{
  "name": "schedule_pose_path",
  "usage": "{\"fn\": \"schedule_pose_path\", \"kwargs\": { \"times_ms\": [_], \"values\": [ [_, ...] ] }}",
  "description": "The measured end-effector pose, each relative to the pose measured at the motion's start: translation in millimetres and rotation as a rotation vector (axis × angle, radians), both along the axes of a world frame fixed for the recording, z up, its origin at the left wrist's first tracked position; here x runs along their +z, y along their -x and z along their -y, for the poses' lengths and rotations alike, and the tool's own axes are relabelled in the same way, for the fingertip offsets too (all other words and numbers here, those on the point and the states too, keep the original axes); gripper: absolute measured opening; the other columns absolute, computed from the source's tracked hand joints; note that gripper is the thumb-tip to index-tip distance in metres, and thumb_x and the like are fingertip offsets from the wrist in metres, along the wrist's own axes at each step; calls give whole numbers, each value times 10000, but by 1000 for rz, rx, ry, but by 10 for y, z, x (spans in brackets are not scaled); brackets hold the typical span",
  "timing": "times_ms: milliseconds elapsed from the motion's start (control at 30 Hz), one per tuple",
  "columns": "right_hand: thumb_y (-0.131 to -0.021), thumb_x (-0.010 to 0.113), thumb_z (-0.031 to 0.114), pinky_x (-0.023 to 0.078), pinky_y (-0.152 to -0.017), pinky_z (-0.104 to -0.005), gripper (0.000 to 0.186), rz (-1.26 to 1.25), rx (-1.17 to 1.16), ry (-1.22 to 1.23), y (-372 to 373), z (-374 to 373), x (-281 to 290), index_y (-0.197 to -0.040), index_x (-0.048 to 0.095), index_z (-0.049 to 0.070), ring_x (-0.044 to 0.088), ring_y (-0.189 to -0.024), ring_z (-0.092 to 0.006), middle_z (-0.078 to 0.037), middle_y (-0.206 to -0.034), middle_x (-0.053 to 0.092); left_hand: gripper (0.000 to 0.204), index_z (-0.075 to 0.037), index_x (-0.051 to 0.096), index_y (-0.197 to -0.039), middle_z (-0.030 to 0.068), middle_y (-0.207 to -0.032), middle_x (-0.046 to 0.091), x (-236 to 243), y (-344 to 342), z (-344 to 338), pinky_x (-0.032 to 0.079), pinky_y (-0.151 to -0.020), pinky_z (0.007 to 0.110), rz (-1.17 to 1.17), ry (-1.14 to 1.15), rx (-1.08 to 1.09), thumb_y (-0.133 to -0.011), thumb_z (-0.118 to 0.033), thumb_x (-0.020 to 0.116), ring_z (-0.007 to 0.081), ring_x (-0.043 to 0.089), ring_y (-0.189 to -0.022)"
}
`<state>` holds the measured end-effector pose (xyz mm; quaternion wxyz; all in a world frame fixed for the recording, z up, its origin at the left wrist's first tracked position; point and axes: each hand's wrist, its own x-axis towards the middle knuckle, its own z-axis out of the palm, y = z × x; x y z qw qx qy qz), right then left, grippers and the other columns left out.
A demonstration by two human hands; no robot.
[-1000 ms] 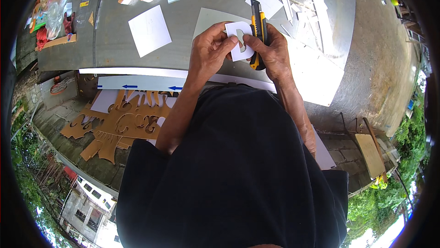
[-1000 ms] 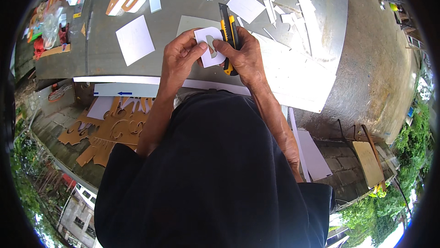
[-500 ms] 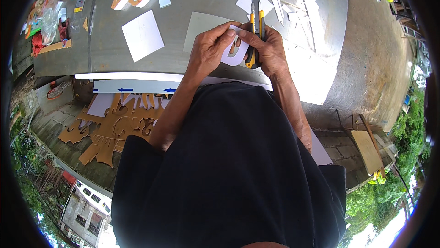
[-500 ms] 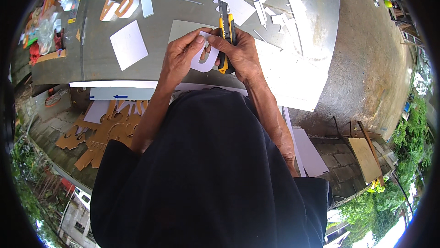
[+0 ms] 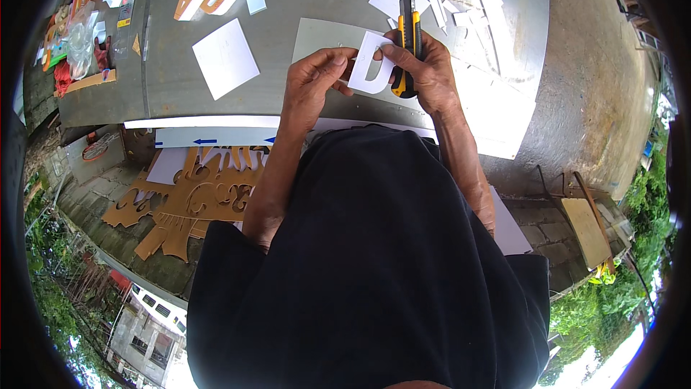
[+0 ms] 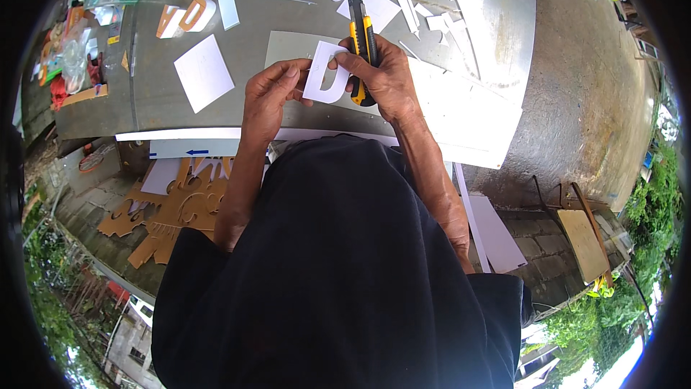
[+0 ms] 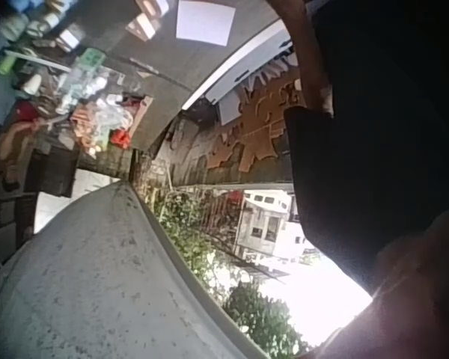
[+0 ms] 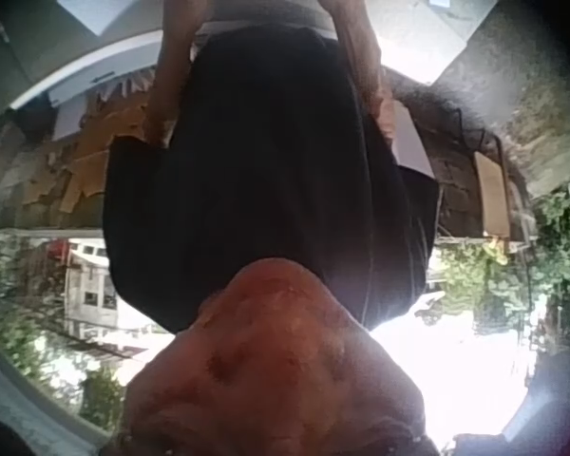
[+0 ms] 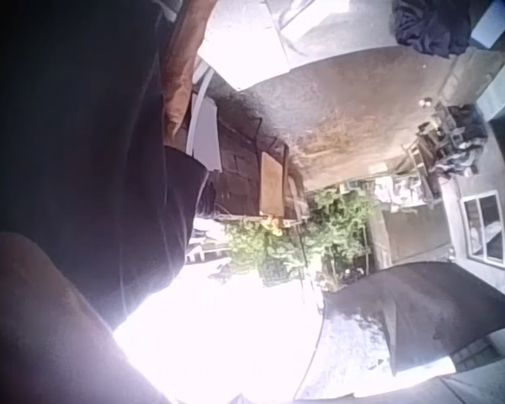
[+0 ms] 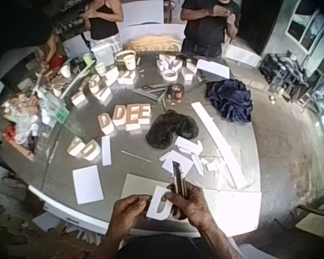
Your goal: Cutting out and assembling letters for a sign from foam board.
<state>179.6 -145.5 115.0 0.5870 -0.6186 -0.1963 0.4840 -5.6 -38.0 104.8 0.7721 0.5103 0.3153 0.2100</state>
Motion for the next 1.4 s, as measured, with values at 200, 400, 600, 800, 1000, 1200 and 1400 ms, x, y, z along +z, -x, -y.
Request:
{"fn": "schedule_pose_path", "kwargs": {
  "times_ms": [200,400,600,800,1000,1200,1400],
  "values": [
    [-925,761,160,527,-603,-253,245,-8,13,1,18,-9,24,-1094,672,6,657,-694,-109,-80,-847,749,260,12,695,-1209,99,-1067,744,-3,5,26,588,-649,268,-28,9,-31,-1014,-150,633,147,698,-898],
    [-918,771,175,522,-595,-245,251,-62,5,-9,58,-17,-8,-1073,674,4,640,-665,-105,-80,-860,746,264,26,688,-1207,101,-1019,751,-5,-26,66,594,-629,263,-66,48,-1,-997,-131,662,141,700,-851],
    [-975,719,312,518,-564,-265,361,-88,44,161,115,-21,-120,-1097,615,-12,653,-654,-126,-71,-778,685,223,-22,733,-1168,102,-948,766,-266,77,-141,568,-629,281,-311,-192,-21,-956,-82,699,146,703,-796],
    [-1036,571,388,533,-529,-361,423,324,295,432,113,117,-358,-1052,501,-29,651,-552,-203,-129,-727,647,240,-99,783,-1076,101,-906,715,-682,208,-522,547,-722,370,-553,-971,-10,-875,1,699,243,683,-786],
    [-1016,560,233,536,-631,-562,288,650,516,326,247,67,-580,-1140,450,-2,658,-695,-515,-302,-805,669,290,-171,769,-1116,7,-1147,673,-901,232,-502,461,-911,426,-627,-1266,163,-828,-143,779,247,583,-1117],
    [-1021,560,254,553,-638,-561,316,894,607,410,376,-107,-640,-1178,451,2,685,-722,-488,-296,-835,687,373,-207,739,-1188,-8,-1239,632,-1036,272,-206,426,-983,437,-597,-1247,160,-826,-272,806,249,559,-1180],
    [-1028,555,226,544,-638,-558,316,922,620,400,447,-167,-712,-1226,459,-1,683,-722,-494,-320,-791,667,394,-272,743,-1213,-5,-1302,574,-1131,267,-106,340,-1044,441,-638,-1276,146,-824,-255,800,266,476,-1235]
  ]
}}
